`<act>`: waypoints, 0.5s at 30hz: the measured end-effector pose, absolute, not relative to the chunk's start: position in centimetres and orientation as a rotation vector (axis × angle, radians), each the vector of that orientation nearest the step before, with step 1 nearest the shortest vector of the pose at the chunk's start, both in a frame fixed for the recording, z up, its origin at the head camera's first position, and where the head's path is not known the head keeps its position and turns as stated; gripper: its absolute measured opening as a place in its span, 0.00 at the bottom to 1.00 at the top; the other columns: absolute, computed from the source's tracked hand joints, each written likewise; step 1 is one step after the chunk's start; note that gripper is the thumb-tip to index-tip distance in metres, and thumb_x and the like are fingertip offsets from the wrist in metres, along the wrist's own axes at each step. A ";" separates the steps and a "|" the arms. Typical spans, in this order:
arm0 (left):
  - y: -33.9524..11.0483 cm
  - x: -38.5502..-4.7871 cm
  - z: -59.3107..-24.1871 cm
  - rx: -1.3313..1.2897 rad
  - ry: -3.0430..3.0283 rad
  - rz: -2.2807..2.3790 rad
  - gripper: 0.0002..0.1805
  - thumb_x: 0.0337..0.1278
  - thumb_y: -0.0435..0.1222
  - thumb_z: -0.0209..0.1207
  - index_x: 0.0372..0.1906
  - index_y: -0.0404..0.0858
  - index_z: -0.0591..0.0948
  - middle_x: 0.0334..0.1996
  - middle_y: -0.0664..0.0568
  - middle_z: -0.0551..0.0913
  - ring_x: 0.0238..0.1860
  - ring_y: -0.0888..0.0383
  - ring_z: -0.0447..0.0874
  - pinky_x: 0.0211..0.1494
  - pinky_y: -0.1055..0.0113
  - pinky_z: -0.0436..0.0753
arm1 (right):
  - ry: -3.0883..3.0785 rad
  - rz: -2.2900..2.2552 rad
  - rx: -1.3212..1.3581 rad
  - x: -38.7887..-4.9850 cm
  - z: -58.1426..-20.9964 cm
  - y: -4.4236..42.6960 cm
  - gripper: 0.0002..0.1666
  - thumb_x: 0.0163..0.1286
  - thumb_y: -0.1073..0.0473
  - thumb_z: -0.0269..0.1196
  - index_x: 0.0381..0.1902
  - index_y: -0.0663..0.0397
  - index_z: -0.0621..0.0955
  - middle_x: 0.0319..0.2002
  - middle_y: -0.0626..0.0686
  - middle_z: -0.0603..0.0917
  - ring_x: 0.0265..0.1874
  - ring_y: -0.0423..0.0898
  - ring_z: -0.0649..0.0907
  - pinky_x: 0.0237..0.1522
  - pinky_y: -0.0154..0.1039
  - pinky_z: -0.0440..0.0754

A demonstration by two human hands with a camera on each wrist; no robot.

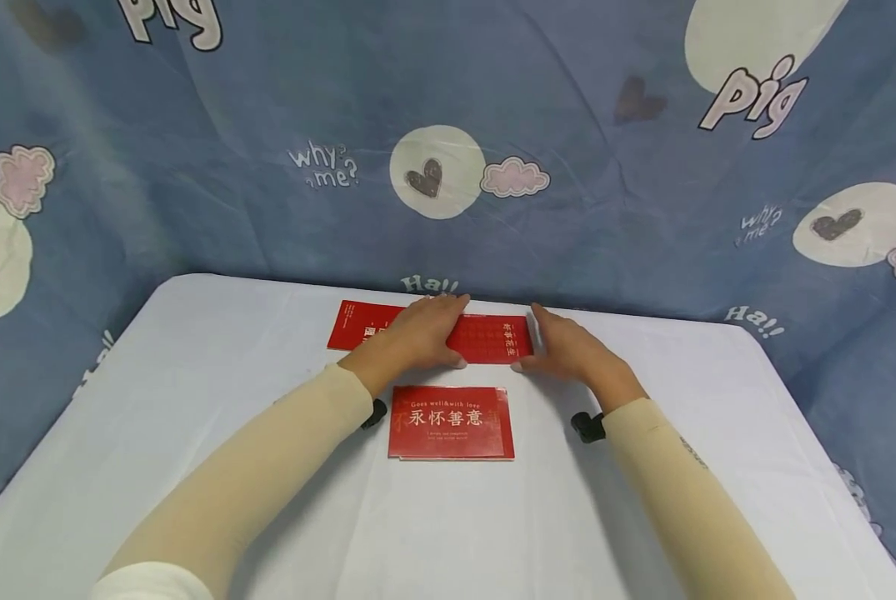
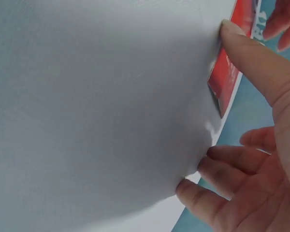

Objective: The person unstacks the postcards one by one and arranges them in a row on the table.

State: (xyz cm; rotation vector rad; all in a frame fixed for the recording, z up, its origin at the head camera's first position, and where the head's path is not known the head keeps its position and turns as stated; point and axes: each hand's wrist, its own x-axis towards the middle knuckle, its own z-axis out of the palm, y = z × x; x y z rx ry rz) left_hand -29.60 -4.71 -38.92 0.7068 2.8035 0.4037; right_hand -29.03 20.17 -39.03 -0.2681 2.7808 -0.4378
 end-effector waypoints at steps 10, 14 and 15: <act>-4.9 -29.9 -39.1 0.686 2.778 0.411 0.59 0.55 0.49 0.76 0.84 0.37 0.54 0.81 0.43 0.60 0.82 0.46 0.51 0.84 0.53 0.46 | 2.717 -0.407 -0.180 -29.5 -38.9 20.1 0.72 0.57 0.43 0.80 0.85 0.57 0.50 0.78 0.63 0.63 0.76 0.63 0.64 0.67 0.60 0.76; -4.9 -29.8 -39.1 0.696 2.777 0.422 0.61 0.54 0.49 0.77 0.85 0.38 0.52 0.81 0.43 0.59 0.82 0.46 0.51 0.84 0.53 0.46 | 2.726 -0.404 -0.179 -29.3 -39.1 20.1 0.71 0.57 0.43 0.80 0.85 0.58 0.50 0.78 0.64 0.64 0.76 0.63 0.64 0.67 0.60 0.76; -4.9 -29.7 -39.1 0.695 2.776 0.424 0.61 0.54 0.49 0.77 0.85 0.38 0.52 0.81 0.43 0.59 0.83 0.46 0.51 0.84 0.53 0.46 | 2.730 -0.405 -0.182 -29.3 -39.2 20.1 0.71 0.57 0.44 0.80 0.85 0.58 0.50 0.78 0.64 0.64 0.76 0.63 0.64 0.67 0.60 0.76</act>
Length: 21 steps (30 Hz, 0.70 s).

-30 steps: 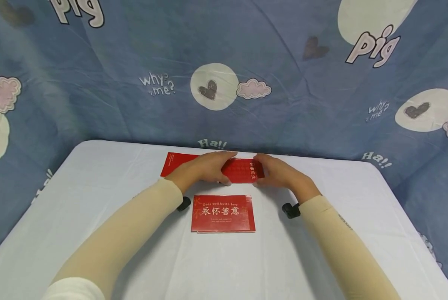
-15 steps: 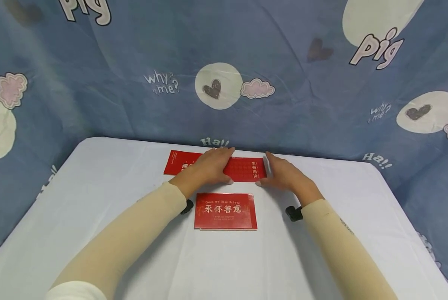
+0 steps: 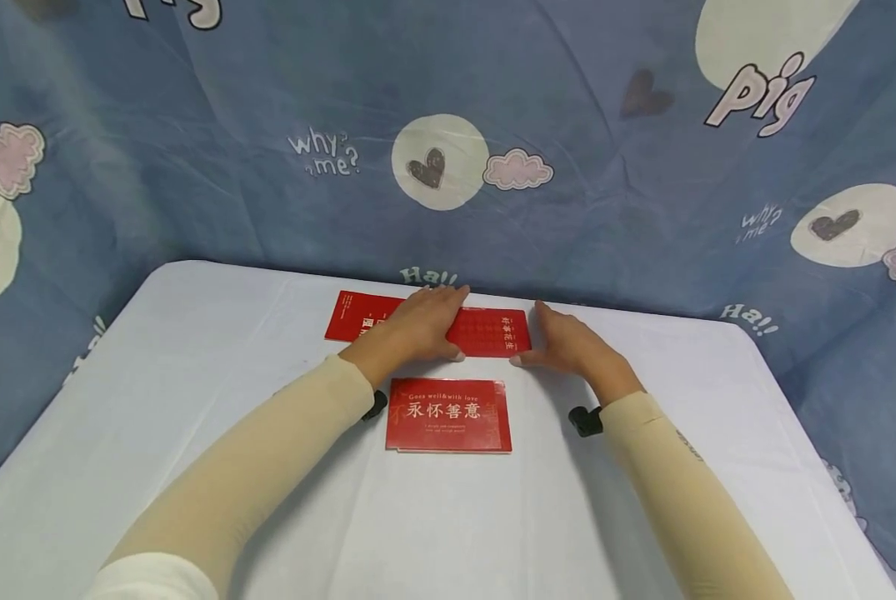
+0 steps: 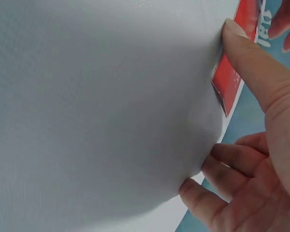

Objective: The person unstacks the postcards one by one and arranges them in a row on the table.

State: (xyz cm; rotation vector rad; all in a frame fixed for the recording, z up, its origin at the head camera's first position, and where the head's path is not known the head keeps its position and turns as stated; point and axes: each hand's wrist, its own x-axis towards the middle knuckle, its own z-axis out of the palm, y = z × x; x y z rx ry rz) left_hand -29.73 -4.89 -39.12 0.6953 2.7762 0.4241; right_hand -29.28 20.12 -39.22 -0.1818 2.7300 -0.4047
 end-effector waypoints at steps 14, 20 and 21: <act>-5.2 -29.1 -39.6 0.719 2.870 0.363 0.61 0.55 0.51 0.76 0.85 0.37 0.52 0.81 0.42 0.59 0.83 0.45 0.50 0.84 0.52 0.44 | 2.750 -0.481 -0.168 -29.1 -39.3 19.9 0.72 0.57 0.45 0.81 0.85 0.58 0.49 0.80 0.62 0.61 0.78 0.61 0.61 0.70 0.60 0.72; -4.8 -28.5 -39.6 0.786 2.967 0.217 0.61 0.55 0.52 0.76 0.84 0.37 0.53 0.80 0.40 0.60 0.82 0.43 0.51 0.84 0.52 0.44 | 2.803 -0.472 -0.167 -28.7 -39.4 19.9 0.71 0.58 0.44 0.80 0.84 0.61 0.50 0.79 0.64 0.62 0.78 0.62 0.62 0.70 0.60 0.72; -4.7 -28.4 -39.6 0.797 2.973 0.204 0.61 0.55 0.53 0.76 0.84 0.37 0.53 0.80 0.40 0.60 0.82 0.43 0.51 0.84 0.52 0.44 | 2.809 -0.467 -0.155 -28.6 -39.4 19.9 0.72 0.57 0.43 0.80 0.84 0.61 0.50 0.79 0.64 0.62 0.78 0.62 0.62 0.70 0.61 0.72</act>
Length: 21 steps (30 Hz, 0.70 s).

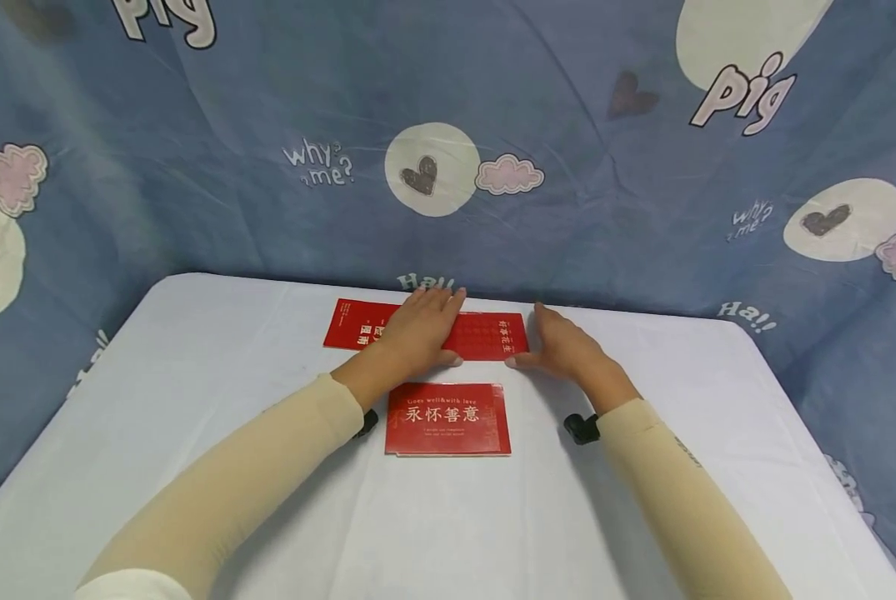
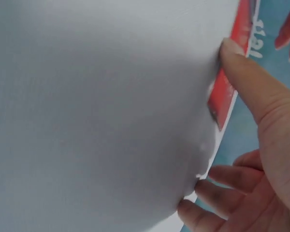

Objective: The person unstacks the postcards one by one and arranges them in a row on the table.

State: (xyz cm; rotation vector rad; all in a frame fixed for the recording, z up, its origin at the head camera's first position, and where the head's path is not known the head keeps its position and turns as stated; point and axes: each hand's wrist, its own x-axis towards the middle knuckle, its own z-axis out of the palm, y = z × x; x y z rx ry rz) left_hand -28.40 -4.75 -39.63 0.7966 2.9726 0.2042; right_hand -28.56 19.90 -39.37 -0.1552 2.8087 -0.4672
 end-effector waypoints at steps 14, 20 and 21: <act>-5.9 -26.1 -39.0 0.902 2.972 0.350 0.48 0.69 0.53 0.65 0.83 0.38 0.58 0.79 0.42 0.64 0.81 0.45 0.55 0.84 0.51 0.46 | 2.904 -0.603 -0.396 -26.5 -38.0 19.9 0.51 0.71 0.40 0.68 0.80 0.61 0.63 0.75 0.63 0.70 0.74 0.61 0.70 0.70 0.62 0.71; -6.6 -24.4 -38.2 0.925 2.920 0.407 0.49 0.64 0.54 0.69 0.82 0.38 0.62 0.78 0.43 0.65 0.80 0.46 0.58 0.83 0.50 0.50 | 2.870 -0.603 -0.639 -24.3 -37.7 18.7 0.47 0.71 0.41 0.70 0.77 0.60 0.69 0.71 0.59 0.76 0.69 0.57 0.76 0.68 0.57 0.76; -6.8 -24.1 -38.2 0.933 2.906 0.411 0.49 0.63 0.54 0.69 0.82 0.38 0.62 0.79 0.43 0.65 0.80 0.46 0.58 0.83 0.50 0.50 | 2.864 -0.583 -0.663 -23.9 -37.7 18.5 0.47 0.70 0.41 0.70 0.77 0.60 0.69 0.71 0.59 0.76 0.69 0.56 0.76 0.68 0.56 0.76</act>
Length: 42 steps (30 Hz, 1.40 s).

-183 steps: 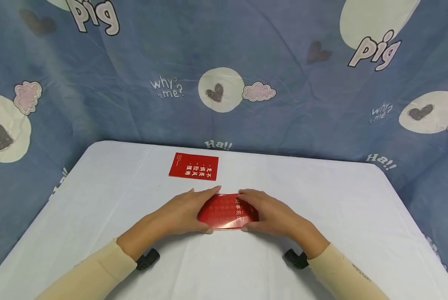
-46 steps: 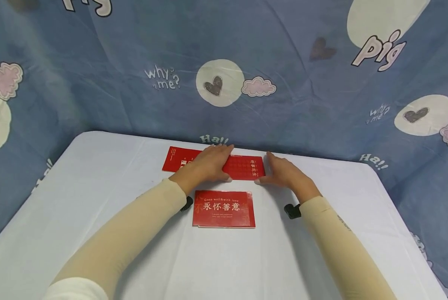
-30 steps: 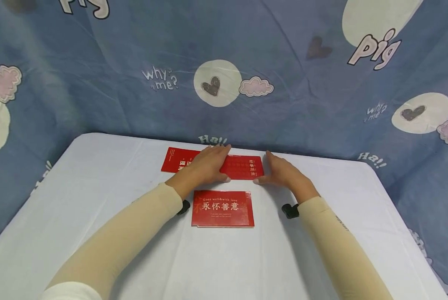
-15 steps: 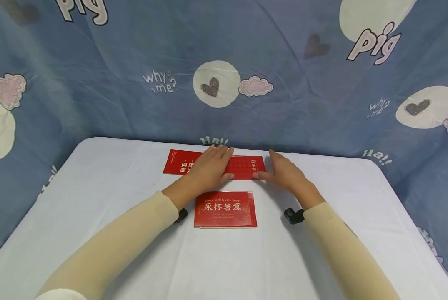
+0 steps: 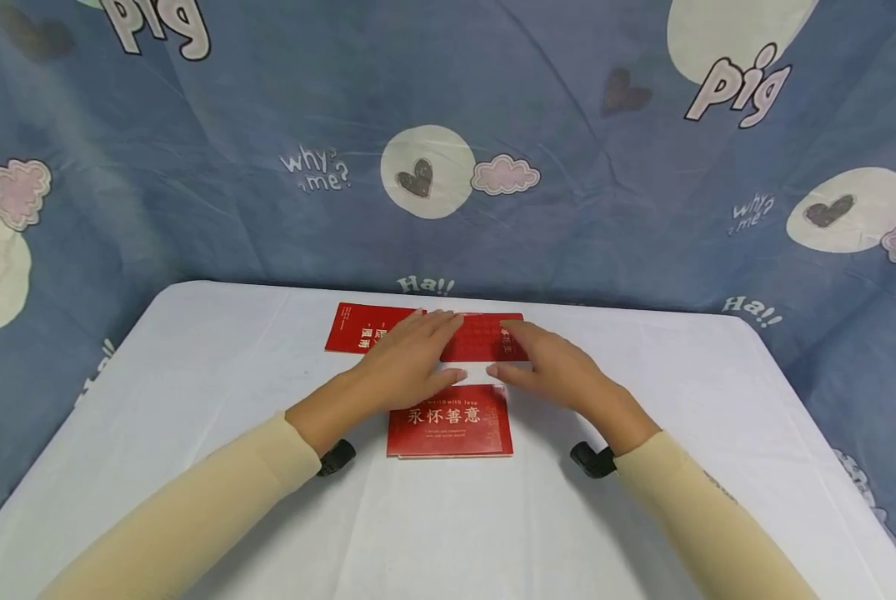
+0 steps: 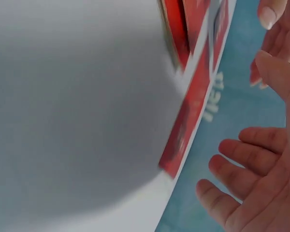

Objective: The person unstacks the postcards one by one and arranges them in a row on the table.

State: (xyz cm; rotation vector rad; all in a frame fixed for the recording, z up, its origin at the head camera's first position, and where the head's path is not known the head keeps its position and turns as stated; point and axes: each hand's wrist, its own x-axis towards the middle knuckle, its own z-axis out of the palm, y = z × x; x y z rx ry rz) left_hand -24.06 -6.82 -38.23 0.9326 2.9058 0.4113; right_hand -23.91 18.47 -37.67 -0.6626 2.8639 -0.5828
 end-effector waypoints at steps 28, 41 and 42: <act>-11.1 -17.7 -40.7 0.849 2.713 0.553 0.57 0.47 0.55 0.78 0.82 0.48 0.63 0.75 0.53 0.71 0.73 0.51 0.69 0.71 0.48 0.75 | 2.727 -0.352 -0.855 -17.9 -39.6 16.3 0.57 0.57 0.38 0.79 0.78 0.49 0.69 0.73 0.51 0.74 0.72 0.50 0.73 0.63 0.50 0.81; -11.4 -17.8 -40.6 0.855 2.690 0.585 0.52 0.50 0.50 0.79 0.80 0.48 0.67 0.76 0.52 0.70 0.75 0.51 0.67 0.71 0.49 0.75 | 2.735 -0.406 -0.902 -17.9 -39.7 16.0 0.52 0.61 0.44 0.78 0.77 0.52 0.70 0.73 0.54 0.74 0.72 0.53 0.73 0.64 0.52 0.80; -11.5 -17.9 -40.6 0.849 2.691 0.584 0.52 0.50 0.50 0.79 0.80 0.48 0.67 0.76 0.51 0.70 0.76 0.50 0.67 0.71 0.49 0.75 | 2.733 -0.404 -0.901 -18.0 -39.6 15.9 0.52 0.61 0.44 0.78 0.78 0.53 0.70 0.73 0.54 0.74 0.72 0.53 0.73 0.64 0.53 0.80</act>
